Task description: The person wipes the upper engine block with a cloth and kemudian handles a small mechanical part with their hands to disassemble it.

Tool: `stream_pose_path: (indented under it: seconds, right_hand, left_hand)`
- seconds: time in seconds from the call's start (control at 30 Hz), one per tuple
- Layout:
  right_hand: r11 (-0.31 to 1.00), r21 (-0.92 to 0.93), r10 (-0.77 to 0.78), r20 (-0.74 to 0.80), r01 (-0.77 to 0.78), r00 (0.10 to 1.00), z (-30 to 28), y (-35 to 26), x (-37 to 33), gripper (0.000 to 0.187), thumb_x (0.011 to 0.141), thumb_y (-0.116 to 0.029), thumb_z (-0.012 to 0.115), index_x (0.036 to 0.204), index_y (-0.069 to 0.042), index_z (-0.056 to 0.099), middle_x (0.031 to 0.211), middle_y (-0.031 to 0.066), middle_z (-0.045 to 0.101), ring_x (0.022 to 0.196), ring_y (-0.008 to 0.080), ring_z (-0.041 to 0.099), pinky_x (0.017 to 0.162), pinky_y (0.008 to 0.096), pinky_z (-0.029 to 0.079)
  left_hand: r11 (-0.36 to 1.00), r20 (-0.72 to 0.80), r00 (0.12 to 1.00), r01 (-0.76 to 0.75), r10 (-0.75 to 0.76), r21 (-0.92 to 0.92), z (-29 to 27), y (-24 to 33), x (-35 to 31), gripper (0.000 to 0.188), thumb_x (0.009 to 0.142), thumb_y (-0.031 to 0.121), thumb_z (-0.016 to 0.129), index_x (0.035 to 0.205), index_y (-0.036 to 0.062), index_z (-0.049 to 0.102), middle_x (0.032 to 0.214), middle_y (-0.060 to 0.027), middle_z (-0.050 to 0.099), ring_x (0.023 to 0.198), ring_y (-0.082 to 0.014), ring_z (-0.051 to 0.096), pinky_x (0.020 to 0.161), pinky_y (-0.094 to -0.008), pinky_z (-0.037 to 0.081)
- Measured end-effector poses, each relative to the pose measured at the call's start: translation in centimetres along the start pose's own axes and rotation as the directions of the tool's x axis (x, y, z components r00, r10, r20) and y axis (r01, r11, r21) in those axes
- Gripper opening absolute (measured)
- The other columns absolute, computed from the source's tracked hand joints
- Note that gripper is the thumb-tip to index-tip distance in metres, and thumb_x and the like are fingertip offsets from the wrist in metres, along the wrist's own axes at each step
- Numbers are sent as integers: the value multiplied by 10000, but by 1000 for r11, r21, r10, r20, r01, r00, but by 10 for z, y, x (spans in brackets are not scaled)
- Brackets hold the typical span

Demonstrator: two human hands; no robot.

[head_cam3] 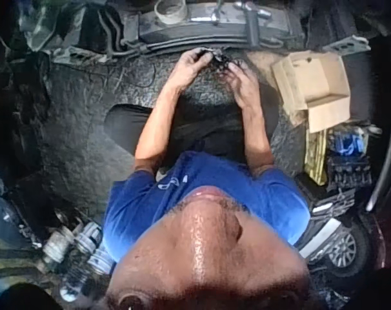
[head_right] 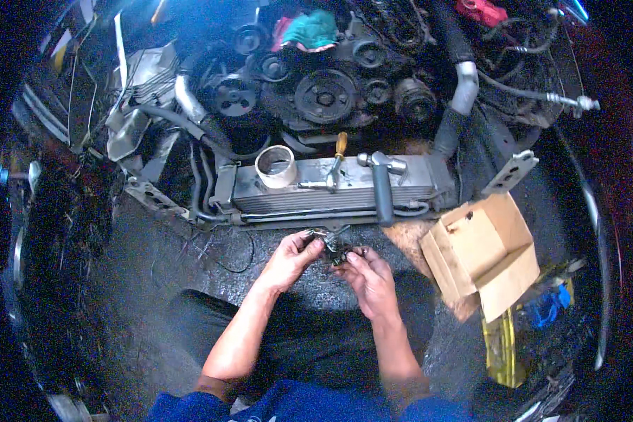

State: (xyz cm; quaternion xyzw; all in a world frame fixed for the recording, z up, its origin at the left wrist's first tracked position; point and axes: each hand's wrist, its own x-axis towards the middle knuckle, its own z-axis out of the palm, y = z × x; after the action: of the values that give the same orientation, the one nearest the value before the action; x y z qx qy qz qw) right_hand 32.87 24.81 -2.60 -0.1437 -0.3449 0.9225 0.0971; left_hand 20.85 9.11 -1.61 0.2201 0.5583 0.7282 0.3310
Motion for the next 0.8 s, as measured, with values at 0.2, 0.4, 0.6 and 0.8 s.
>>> stream_pose_path:
  seconds: [0.2,0.4,0.6,0.8]
  right_hand:
    - [1000,-23,18,41,-17,999,3,-12,5,171,997,-122,640,1141,-32,620,1059,106,713,967,255,715,863,389,578]
    - [998,6,54,63,-55,997,9,-19,11,210,994,-115,631,1175,-12,599,1064,105,703,909,219,692,880,355,563]
    - [996,-16,86,78,-85,993,13,-20,18,178,990,-106,638,1144,-28,595,1081,91,698,942,203,680,863,353,558]
    - [994,-3,110,92,-110,990,19,-18,24,154,988,-101,643,1124,-47,593,1081,94,700,935,214,685,862,369,561]
  left_hand:
    - [996,41,998,-49,46,80,5,16,-1,288,1003,215,701,1183,-8,673,1040,-29,712,928,-98,635,886,-299,528]
    - [1000,55,998,1,-1,4,10,29,-5,417,920,67,775,1269,-50,581,1007,-79,703,927,-110,659,839,-291,568]
    - [957,2,998,-65,67,281,13,38,-9,482,865,53,809,1266,-57,566,1058,-110,691,956,-123,657,825,-303,570]
    - [953,-20,991,-119,130,278,11,42,-11,496,861,29,815,1285,-14,561,984,-45,664,909,-105,637,815,-279,556]
